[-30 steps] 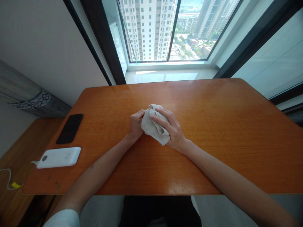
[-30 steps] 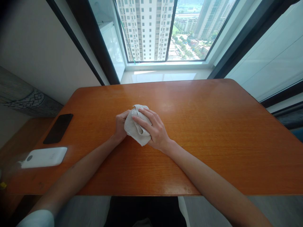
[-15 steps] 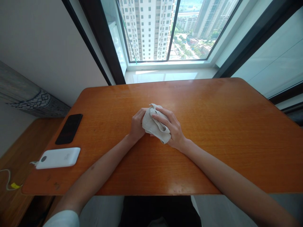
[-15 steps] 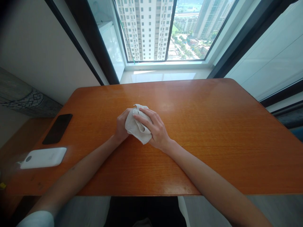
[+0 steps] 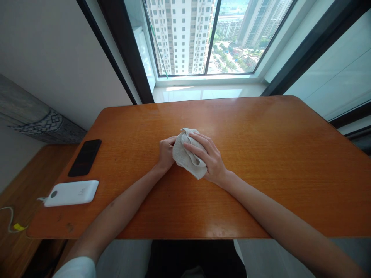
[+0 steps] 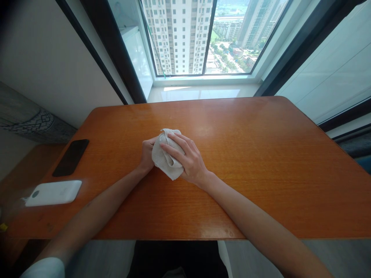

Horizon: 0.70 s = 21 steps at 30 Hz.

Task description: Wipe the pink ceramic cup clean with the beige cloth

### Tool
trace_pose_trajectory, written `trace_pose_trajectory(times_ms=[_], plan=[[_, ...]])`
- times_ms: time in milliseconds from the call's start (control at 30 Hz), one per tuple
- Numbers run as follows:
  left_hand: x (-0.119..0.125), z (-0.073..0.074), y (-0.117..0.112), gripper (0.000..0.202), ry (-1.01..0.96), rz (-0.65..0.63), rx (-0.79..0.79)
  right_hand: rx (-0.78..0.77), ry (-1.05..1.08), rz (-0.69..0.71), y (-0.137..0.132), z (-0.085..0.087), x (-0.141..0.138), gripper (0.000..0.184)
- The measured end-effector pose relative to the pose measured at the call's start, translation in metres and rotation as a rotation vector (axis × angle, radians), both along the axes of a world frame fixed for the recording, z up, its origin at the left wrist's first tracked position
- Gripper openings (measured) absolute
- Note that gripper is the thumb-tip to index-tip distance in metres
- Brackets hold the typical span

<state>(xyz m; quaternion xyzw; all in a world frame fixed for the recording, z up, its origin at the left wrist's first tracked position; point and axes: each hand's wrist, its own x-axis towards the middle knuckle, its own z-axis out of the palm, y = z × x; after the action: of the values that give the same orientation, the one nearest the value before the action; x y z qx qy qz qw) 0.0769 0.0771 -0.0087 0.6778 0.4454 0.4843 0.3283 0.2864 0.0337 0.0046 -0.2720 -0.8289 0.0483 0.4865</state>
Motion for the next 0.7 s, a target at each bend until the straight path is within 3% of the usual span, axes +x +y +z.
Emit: trace_pose_trajectory(times_ms=[100, 233, 333, 467, 567, 700], plan=[[0.0, -0.003, 0.002, 0.041, 0.04, -0.041, -0.024, -0.007, 0.007, 0.003, 0.0, 0.001, 0.001, 0.067], [0.0, -0.004, 0.005, 0.029, 0.094, -0.035, 0.024, -0.031, 0.022, 0.0, 0.002, 0.001, 0.002, 0.07], [0.002, -0.002, 0.002, 0.013, 0.12, -0.014, 0.217, -0.036, 0.013, 0.011, 0.002, 0.0, 0.001, 0.068], [0.002, 0.0, -0.007, 0.018, 0.136, 0.027, 0.413, -0.055, 0.022, 0.019, 0.001, -0.002, 0.001, 0.067], [0.001, 0.0, -0.009, 0.014, 0.123, 0.056, 0.358, -0.046, 0.019, 0.014, 0.001, -0.002, 0.001, 0.069], [0.001, 0.002, -0.004, 0.022, -0.001, 0.08, 0.161, -0.003, -0.019, -0.001, 0.001, -0.001, 0.001, 0.068]])
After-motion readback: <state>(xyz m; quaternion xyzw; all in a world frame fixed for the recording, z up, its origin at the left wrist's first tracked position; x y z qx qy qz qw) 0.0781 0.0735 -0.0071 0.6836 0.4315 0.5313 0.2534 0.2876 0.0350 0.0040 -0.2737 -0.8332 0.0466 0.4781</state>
